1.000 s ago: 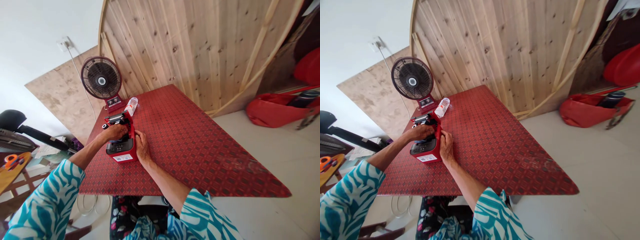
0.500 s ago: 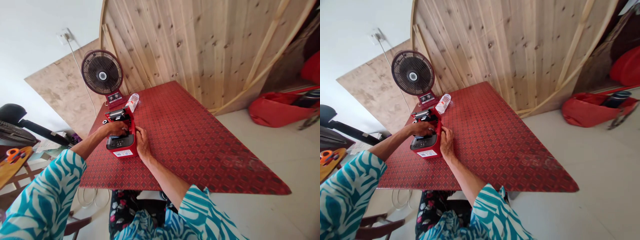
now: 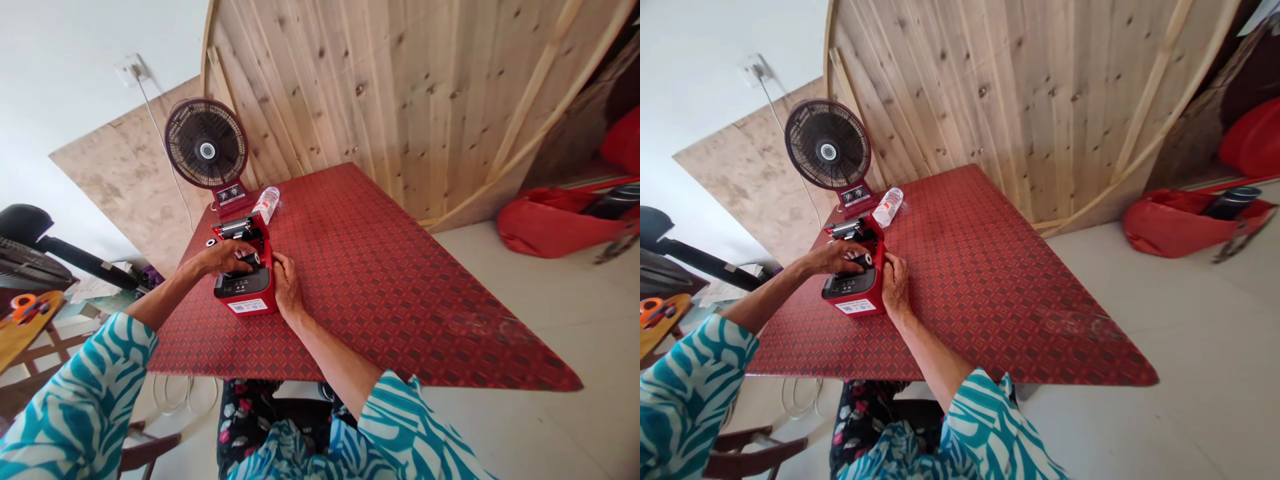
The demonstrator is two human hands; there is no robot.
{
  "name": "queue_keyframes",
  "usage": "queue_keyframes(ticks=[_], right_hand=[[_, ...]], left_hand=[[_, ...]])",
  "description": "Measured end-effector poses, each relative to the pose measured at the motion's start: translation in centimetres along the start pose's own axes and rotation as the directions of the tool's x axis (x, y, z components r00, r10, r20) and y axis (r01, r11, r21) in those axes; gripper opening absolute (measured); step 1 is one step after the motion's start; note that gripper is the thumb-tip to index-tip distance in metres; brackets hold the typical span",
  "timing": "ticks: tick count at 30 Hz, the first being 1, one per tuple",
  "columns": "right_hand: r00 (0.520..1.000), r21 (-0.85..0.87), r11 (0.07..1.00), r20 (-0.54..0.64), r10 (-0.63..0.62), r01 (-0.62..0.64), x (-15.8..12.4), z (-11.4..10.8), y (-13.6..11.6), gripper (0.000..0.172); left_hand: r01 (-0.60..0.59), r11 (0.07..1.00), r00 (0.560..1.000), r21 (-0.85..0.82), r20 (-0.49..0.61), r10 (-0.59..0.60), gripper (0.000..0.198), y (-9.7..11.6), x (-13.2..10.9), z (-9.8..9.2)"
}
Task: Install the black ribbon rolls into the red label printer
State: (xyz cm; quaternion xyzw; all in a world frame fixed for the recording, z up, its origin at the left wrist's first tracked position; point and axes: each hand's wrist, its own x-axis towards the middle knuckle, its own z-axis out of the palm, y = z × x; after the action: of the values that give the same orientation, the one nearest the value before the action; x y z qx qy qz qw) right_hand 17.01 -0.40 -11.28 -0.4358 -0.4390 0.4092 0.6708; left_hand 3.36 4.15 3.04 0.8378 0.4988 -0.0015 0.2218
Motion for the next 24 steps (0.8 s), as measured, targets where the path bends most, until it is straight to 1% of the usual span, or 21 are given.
queue_keyframes(ticks=[4,6,8,10,12,15,17,19,21,24], right_hand=[[1.000,-0.003,1.000,0.005,-0.011,0.011,0.0,-0.1,0.3,0.032],[1.000,-0.003,1.000,0.003,-0.008,0.008,0.0,-0.1,0.4,0.033],[1.000,-0.006,1.000,-0.001,-0.009,0.009,0.0,-0.1,0.5,0.033],[1.000,-0.008,1.000,-0.001,-0.015,0.015,0.1,-0.1,0.6,0.034],[1.000,-0.002,1.000,0.000,-0.015,0.015,0.1,-0.1,0.7,0.033],[1.000,0.007,1.000,0.000,-0.012,0.012,0.1,-0.2,0.9,0.033],[1.000,0.008,1.000,0.008,-0.007,0.006,0.0,-0.3,0.9,0.033],[1.000,0.006,1.000,0.022,0.003,-0.003,0.0,-0.4,1.0,0.033],[0.999,0.005,1.000,0.030,0.016,-0.016,0.0,-0.6,1.0,0.035],[0.999,0.008,0.999,0.025,0.037,-0.038,-0.1,-0.8,0.9,0.037]], left_hand=[[-0.037,0.976,0.999,-0.214,-0.031,0.031,0.036,0.1,-0.7,-0.2],[-0.046,0.934,0.999,-0.353,-0.038,0.035,0.036,0.2,-1.3,-0.4],[-0.051,0.869,0.997,-0.493,-0.081,0.013,0.038,0.3,-2.2,-0.9],[-0.075,0.811,0.984,-0.580,-0.173,-0.032,0.042,-0.1,-3.4,-1.7],[-0.090,0.778,0.959,-0.622,-0.265,-0.100,0.045,-1.0,-4.7,-2.5],[-0.061,0.714,0.916,-0.697,-0.324,-0.238,0.047,-3.0,-6.6,-2.9],[-0.027,0.656,0.881,-0.754,-0.328,-0.340,0.047,-4.6,-7.6,-2.3],[0.018,0.626,0.856,-0.780,-0.312,-0.413,0.047,-6.2,-8.4,-0.9],[0.072,0.636,0.855,-0.768,-0.281,-0.436,0.047,-7.9,-8.8,0.8],[0.162,0.701,0.867,-0.695,-0.239,-0.437,0.048,-10.5,-8.8,3.4]])
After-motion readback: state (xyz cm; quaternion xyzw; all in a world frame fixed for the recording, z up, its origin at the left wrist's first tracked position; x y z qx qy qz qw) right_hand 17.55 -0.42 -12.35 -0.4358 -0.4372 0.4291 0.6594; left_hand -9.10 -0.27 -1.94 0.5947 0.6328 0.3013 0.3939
